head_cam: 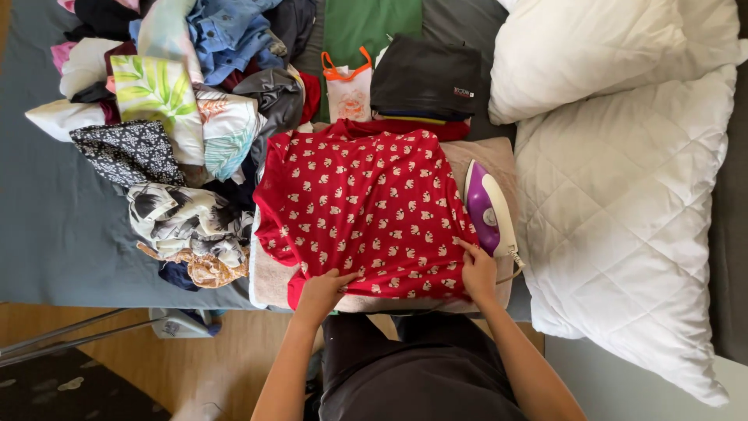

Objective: The person irons a red patterned top on a bed using a purple iron. They smooth the fabric, iron the main body and sleeves, and flip the garment to iron the other side.

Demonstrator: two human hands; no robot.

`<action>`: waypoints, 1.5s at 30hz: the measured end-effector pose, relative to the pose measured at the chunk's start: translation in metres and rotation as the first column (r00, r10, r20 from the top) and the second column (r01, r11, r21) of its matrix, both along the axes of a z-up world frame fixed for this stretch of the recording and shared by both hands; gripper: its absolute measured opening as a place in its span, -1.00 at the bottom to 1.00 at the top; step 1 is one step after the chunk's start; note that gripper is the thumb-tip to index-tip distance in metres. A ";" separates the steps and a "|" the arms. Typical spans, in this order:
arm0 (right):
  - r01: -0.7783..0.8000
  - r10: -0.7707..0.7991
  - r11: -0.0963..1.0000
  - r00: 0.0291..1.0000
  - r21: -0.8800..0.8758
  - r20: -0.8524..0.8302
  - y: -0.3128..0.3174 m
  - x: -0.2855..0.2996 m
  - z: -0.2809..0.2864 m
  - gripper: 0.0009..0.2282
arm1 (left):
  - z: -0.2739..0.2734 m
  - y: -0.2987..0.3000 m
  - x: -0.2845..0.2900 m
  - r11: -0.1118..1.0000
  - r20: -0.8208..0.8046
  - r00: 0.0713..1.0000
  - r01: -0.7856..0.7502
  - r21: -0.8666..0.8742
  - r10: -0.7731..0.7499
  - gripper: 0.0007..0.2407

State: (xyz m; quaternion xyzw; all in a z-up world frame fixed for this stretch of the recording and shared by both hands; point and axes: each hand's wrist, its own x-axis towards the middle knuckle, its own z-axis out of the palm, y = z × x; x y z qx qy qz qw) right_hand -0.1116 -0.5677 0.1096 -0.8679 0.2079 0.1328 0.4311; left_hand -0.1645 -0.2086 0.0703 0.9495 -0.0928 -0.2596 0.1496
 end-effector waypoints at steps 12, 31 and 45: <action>-0.363 0.309 0.877 0.928 -0.316 -0.208 -0.008 -0.014 -0.042 -0.76 | -0.054 -0.002 0.012 0.998 -0.328 0.943 -0.040 0.057 0.056 -0.56; 0.219 -0.215 0.974 0.973 0.049 -0.083 0.020 -0.038 -0.039 -0.57 | -0.035 0.042 0.020 -0.110 -0.014 -0.142 -0.700 -0.705 0.990 -0.79; -0.080 0.062 0.983 0.991 -0.166 -0.115 -0.007 -0.045 -0.073 -0.63 | -0.110 0.155 -0.051 -0.086 0.397 -0.323 -0.856 -0.510 0.859 -0.90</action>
